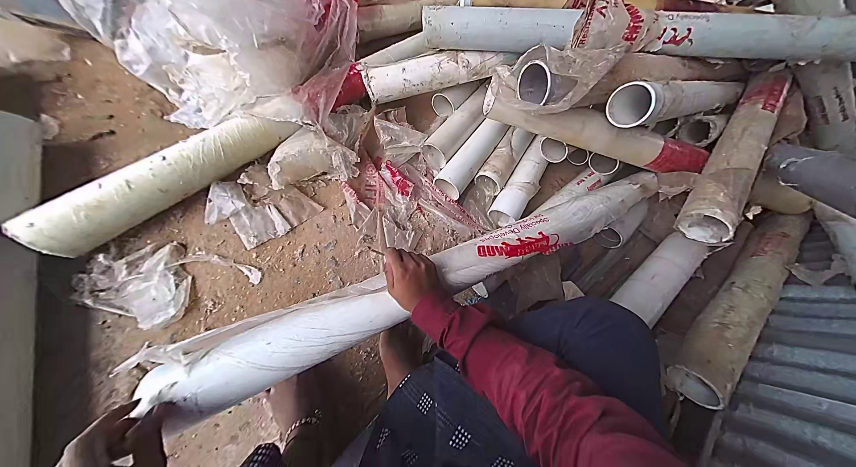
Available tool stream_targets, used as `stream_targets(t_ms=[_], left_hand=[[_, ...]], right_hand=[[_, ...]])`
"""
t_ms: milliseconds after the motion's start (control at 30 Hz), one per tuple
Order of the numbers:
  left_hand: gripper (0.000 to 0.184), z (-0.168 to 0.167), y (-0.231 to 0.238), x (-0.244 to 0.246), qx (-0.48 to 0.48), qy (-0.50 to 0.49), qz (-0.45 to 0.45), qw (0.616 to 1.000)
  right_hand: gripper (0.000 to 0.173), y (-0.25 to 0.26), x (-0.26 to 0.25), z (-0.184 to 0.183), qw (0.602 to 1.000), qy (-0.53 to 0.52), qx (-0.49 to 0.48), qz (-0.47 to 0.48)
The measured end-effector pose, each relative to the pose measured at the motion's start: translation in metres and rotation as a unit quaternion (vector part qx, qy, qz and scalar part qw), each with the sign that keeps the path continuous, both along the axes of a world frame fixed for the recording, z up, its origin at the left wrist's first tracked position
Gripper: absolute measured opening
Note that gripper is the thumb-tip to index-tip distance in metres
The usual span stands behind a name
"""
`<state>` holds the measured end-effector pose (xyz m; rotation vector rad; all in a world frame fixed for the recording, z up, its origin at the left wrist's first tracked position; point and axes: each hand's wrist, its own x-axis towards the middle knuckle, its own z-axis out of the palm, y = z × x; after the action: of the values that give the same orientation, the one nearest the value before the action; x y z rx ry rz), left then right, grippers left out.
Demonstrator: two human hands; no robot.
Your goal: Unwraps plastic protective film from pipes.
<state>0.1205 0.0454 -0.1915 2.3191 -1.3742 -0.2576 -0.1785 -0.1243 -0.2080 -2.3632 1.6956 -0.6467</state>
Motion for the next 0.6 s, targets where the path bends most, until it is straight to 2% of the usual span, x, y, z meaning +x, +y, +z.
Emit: stream_targets(t_ms=[133, 600], left_hand=[[0.033, -0.0083, 0.006, 0.0035, -0.047, -0.021, -0.013, 0.999], [0.033, -0.0019, 0.0018, -0.0022, -0.042, -0.03, 0.011, 0.999]], right_hand=[[0.023, 0.0005, 0.0013, -0.0028, 1.0, 0.001, 0.007, 0.001], [0.021, -0.0005, -0.0005, -0.0074, 1.0, -0.006, -0.028, 0.0]])
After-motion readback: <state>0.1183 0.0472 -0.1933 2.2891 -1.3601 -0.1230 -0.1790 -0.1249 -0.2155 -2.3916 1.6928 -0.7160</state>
